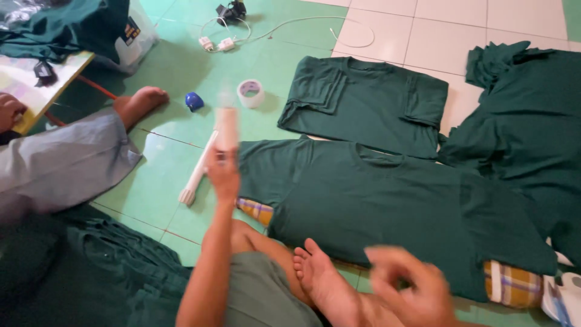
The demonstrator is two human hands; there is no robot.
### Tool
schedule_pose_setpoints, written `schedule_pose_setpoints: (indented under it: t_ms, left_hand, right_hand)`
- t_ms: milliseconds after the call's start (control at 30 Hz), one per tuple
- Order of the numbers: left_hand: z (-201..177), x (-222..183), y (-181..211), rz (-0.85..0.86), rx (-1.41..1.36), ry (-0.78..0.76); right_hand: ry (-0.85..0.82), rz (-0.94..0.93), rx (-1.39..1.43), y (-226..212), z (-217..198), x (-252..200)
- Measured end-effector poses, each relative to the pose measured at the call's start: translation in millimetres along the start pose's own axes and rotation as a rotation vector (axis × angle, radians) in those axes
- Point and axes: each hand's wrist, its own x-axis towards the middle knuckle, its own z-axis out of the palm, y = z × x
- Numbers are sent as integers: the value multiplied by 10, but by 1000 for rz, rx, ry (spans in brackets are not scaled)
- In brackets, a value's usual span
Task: Smoothing green t-shirts on a small ironing board and positioning a large syringe tool on the fabric.
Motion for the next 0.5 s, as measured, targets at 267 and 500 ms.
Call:
schedule_pose_setpoints:
  t_ms: [267,500]
  left_hand:
    - [432,-1174,1128,-494,-1156,-783]
    - [469,-1435,1024,-317,-1053,-1015]
  right_hand:
    - [-111,272,-30,963,927,1116]
    - [61,303,-2,1290,1213,1364]
